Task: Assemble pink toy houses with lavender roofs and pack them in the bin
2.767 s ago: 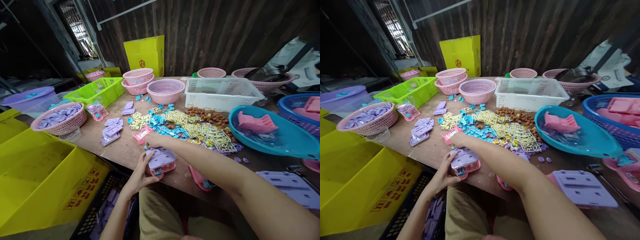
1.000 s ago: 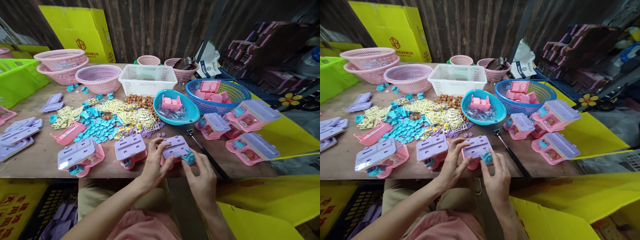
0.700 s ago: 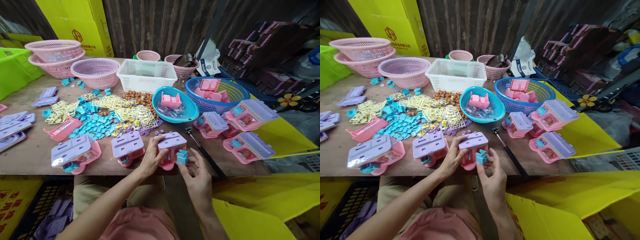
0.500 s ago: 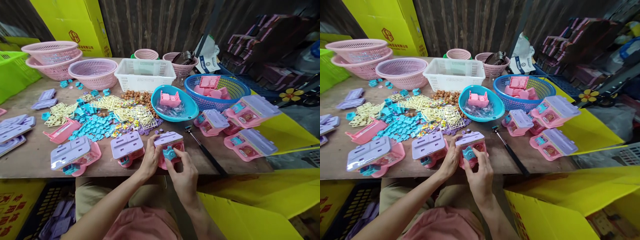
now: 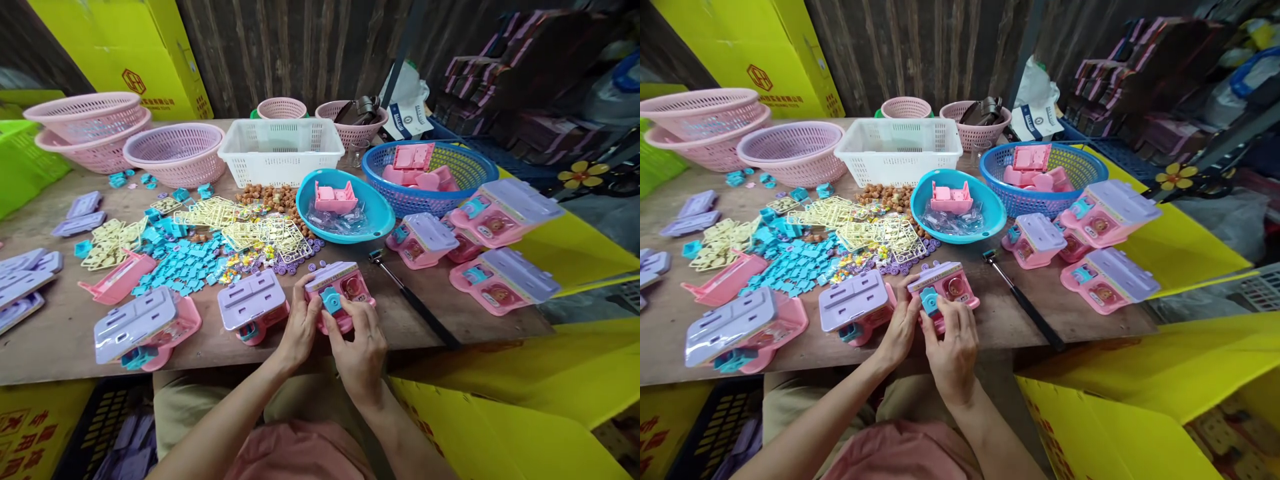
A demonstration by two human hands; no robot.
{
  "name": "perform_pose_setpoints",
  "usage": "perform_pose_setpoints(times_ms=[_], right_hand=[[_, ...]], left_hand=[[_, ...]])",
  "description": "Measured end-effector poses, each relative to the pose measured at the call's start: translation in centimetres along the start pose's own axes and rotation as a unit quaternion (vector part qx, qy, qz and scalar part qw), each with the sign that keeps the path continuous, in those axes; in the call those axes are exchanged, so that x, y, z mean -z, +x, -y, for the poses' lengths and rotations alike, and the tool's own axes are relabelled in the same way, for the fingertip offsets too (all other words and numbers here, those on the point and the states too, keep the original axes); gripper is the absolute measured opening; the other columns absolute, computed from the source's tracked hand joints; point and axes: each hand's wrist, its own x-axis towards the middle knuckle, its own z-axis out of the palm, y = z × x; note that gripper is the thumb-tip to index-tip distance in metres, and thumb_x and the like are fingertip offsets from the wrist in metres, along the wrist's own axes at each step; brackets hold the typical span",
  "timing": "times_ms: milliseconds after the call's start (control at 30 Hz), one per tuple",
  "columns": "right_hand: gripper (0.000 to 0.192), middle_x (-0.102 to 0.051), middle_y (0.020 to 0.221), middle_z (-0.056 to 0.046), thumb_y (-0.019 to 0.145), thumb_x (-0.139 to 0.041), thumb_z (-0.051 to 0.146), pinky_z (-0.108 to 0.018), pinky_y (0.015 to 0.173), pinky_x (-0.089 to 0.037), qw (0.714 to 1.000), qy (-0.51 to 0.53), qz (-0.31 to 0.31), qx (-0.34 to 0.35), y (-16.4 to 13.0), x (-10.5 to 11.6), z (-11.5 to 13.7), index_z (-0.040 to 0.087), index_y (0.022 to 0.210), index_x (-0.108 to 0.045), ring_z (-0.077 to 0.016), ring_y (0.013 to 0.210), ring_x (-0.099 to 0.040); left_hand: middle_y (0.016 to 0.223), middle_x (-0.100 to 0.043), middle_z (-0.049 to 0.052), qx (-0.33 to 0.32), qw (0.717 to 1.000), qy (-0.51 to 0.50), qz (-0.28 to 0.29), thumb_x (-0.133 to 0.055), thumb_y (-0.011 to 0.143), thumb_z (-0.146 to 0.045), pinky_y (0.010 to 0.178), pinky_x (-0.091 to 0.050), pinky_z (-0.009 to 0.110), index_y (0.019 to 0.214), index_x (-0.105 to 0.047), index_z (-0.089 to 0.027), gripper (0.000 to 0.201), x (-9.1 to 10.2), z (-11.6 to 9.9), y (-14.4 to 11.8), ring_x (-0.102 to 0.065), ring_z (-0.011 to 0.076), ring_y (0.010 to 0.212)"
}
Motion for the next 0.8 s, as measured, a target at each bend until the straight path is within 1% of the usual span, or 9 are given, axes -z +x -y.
perform_pose_setpoints(times_ms=[133,300,433,500,600,700,800], right_hand=[[0.018,-0.063,0.086,-0.007,0.085,-0.059,0.027,-0.034,0.077,-0.049,1.0,0.017,-0.016,-0.009,-0.1,-0.3,0.1,0.017,0.099,-0.054,-0.0194,0.082,-0.059],[0.018,-0.063,0.083,-0.007,0.085,-0.059,0.029,-0.034,0.076,-0.049,0.999,0.014,-0.028,-0.018,-0.1,-0.9,0.2,0.017,0.097,-0.054,-0.0198,0.08,-0.059],[0.012,-0.061,0.086,-0.007,0.087,-0.055,0.026,-0.037,0.08,-0.047,0.999,0.016,-0.006,-0.028,0.2,-0.9,0.5,0.018,0.096,-0.052,-0.0203,0.084,-0.057],[0.009,-0.06,0.086,-0.006,0.087,-0.053,0.024,-0.038,0.081,-0.046,0.999,0.018,0.008,-0.035,0.4,-0.9,0.6,0.019,0.094,-0.051,-0.0203,0.084,-0.056],[0.007,-0.058,0.085,-0.006,0.088,-0.051,0.023,-0.039,0.081,-0.045,0.999,-0.002,0.024,-0.03,0.5,-0.9,0.6,0.019,0.093,-0.051,-0.0212,0.084,-0.054],[0.009,-0.057,0.087,-0.007,0.089,-0.049,0.022,-0.041,0.081,-0.045,0.999,-0.041,0.031,-0.007,0.4,-1.1,0.6,0.019,0.097,-0.051,-0.0224,0.086,-0.053],[0.01,-0.056,0.089,-0.008,0.09,-0.048,0.021,-0.042,0.083,-0.045,0.997,-0.064,0.039,0.011,0.3,-1.1,0.4,0.019,0.099,-0.052,-0.0223,0.087,-0.052]], left_hand=[[0.121,-0.044,0.006,0.009,1.0,-0.011,0.01,-0.029,0.094,-0.045,0.097,-0.034,0.033,0.128,-0.028,-0.025,0.039,0.2,0.2,-0.1,-0.047,0.0167,0.106],[0.119,-0.048,0.005,0.014,1.0,-0.018,0.013,-0.029,0.094,-0.045,0.1,-0.031,0.034,0.124,-0.031,-0.025,0.036,0.4,0.2,0.0,-0.047,0.017,0.108],[0.112,-0.05,0.005,0.025,0.999,-0.025,0.0,-0.031,0.093,-0.045,0.091,-0.038,0.033,0.122,-0.033,-0.024,0.035,0.3,0.2,0.1,-0.05,0.0173,0.098],[0.108,-0.05,0.004,0.022,0.999,-0.028,-0.006,-0.032,0.093,-0.045,0.088,-0.039,0.032,0.12,-0.034,-0.024,0.035,0.2,0.1,0.1,-0.05,0.0163,0.093],[0.109,-0.049,0.004,0.019,0.999,-0.036,-0.01,-0.032,0.093,-0.044,0.09,-0.038,0.031,0.12,-0.034,-0.024,0.034,0.1,0.0,0.2,-0.05,0.0161,0.095],[0.109,-0.05,0.004,0.022,0.999,-0.043,-0.007,-0.033,0.093,-0.042,0.091,-0.038,0.032,0.121,-0.033,-0.024,0.033,0.0,-0.1,0.1,-0.051,0.0164,0.097],[0.112,-0.05,0.005,0.018,0.999,-0.025,-0.013,-0.034,0.093,-0.041,0.095,-0.036,0.033,0.12,-0.035,-0.023,0.033,0.1,-0.1,0.1,-0.049,0.017,0.103]])
